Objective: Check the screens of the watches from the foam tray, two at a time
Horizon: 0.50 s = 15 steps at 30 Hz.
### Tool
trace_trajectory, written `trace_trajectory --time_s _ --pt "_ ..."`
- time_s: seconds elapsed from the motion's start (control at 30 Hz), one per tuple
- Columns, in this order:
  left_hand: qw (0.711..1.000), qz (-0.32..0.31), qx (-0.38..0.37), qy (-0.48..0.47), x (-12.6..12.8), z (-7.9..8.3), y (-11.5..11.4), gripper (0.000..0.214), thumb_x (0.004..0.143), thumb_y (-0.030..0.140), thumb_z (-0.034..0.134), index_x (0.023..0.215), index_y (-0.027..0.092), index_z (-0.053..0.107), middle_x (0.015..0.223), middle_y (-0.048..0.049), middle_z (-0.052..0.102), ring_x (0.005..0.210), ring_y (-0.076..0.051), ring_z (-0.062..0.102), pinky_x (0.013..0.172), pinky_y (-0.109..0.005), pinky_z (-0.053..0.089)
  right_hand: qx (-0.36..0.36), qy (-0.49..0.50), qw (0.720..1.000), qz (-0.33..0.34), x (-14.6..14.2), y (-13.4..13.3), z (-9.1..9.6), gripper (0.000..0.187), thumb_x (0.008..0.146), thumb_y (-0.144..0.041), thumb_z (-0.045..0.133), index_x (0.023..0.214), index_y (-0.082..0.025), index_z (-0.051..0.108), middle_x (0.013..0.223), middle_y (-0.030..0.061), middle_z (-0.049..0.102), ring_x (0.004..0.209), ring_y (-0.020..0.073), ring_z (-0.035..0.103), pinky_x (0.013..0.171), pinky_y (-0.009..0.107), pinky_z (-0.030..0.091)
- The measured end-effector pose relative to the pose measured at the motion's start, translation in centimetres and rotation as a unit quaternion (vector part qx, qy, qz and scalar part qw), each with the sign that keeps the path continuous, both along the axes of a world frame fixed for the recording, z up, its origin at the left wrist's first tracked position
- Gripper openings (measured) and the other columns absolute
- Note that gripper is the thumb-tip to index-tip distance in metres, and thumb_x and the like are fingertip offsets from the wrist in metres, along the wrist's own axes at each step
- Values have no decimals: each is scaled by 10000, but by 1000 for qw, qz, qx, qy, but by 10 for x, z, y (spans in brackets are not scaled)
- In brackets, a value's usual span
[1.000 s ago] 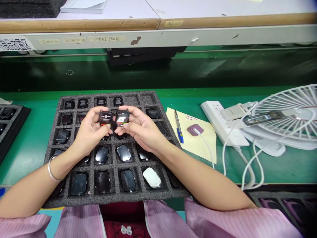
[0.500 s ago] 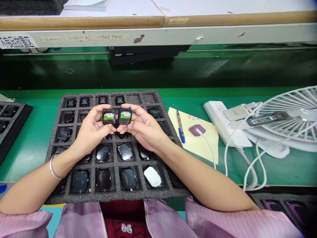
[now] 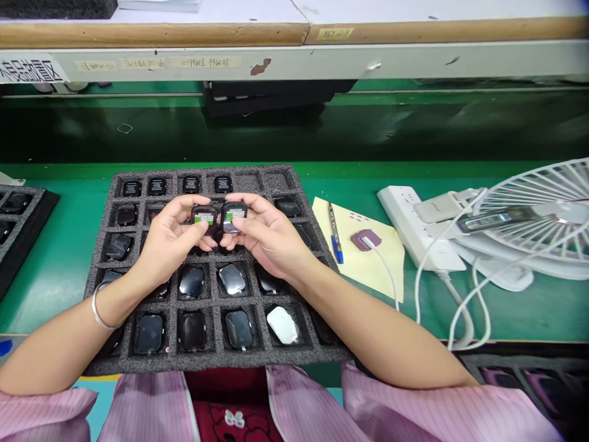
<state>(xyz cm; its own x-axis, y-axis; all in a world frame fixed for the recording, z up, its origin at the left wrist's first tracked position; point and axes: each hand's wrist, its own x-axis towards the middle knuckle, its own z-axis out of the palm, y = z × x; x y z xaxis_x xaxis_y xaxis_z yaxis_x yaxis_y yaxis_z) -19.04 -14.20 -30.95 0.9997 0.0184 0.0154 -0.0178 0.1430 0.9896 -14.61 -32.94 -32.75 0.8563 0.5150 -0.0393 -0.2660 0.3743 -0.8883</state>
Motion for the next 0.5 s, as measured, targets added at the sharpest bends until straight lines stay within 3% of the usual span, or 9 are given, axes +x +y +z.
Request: trace_trajectory --time_s 0.2,0.5 --pt "1000 -3 -8 14 -1 5 -1 450 765 184 771 1188 170 619 952 21 739 613 -108 759 617 -213 668 5 15 1000 -2 1 0 3 487 738 -198 770 1194 -219 598 883 -51 763 649 114 738 649 256 614" --pt "1000 0 10 16 1 2 -2 285 821 300 796 1025 169 646 764 43 702 500 -79 664 484 -168 556 -23 24 999 0 -1 2 2 407 832 -391 828 1129 -217 609 786 -60 717 582 113 706 579 241 576"
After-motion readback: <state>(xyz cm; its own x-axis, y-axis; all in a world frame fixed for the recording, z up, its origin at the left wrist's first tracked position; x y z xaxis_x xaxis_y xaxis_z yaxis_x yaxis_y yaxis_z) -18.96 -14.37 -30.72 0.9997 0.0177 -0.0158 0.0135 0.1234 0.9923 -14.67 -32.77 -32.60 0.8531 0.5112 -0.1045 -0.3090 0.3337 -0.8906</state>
